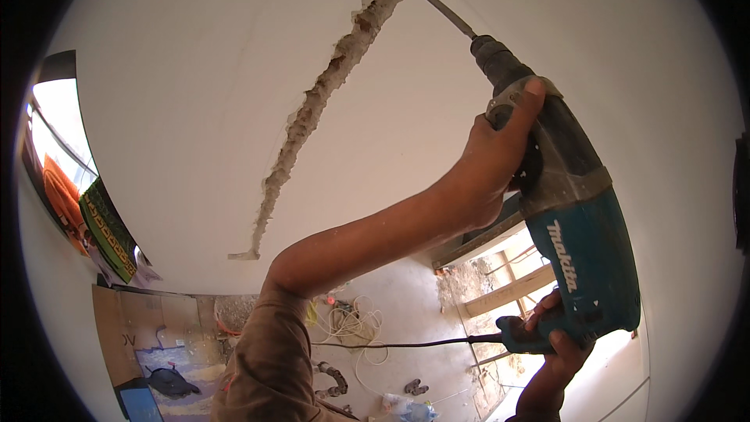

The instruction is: The person uses a power drill to deepen a channel in the ceiling, occasionally touching the ceiling with their hand.

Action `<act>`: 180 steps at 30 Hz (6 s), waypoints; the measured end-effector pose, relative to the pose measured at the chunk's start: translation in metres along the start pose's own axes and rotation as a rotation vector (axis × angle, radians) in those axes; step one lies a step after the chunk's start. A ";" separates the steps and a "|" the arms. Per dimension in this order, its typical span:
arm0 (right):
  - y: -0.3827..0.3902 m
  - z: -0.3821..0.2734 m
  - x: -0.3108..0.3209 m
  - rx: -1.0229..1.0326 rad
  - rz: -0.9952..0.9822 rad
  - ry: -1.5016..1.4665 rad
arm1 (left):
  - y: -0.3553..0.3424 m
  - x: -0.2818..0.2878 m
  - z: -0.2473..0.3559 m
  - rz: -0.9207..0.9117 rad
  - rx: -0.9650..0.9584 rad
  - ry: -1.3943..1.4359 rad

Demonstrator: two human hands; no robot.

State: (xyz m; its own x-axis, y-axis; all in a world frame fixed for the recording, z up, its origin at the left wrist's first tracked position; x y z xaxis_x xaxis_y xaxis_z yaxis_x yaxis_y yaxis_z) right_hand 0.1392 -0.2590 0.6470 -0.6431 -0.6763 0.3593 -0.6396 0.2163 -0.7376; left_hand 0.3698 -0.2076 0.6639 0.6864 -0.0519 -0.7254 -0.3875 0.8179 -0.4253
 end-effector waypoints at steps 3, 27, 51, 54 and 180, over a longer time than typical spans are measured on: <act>-0.002 0.008 -0.003 -0.019 0.016 -0.054 | -0.005 0.008 0.005 0.040 0.010 -0.010; -0.004 0.017 -0.013 -0.002 -0.086 -0.095 | -0.003 0.025 0.004 0.073 0.040 0.032; -0.007 -0.043 -0.022 0.116 -0.016 0.056 | 0.025 -0.011 0.040 -0.175 -0.197 0.119; -0.007 -0.043 -0.019 0.139 0.010 0.052 | 0.022 -0.011 0.043 -0.192 -0.238 0.115; -0.014 0.055 0.054 -0.035 0.061 -0.269 | -0.020 -0.039 -0.012 -0.211 -0.197 -0.430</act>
State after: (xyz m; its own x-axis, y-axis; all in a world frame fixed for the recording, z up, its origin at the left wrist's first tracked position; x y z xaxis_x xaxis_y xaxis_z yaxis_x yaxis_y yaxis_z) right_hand 0.1365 -0.3369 0.6454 -0.5486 -0.8231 0.1465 -0.6202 0.2831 -0.7316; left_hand 0.3437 -0.2287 0.6944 0.9369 0.0701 -0.3426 -0.2937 0.6896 -0.6620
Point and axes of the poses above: each hand's wrist, its own y-axis away from the middle knuckle, its own x-axis out of the back of the hand, z = x × y, the point moved 7 cm from there along -y, towards the middle knuckle, and after that the axes turned 13 degrees about x, right-handed, at the moved point
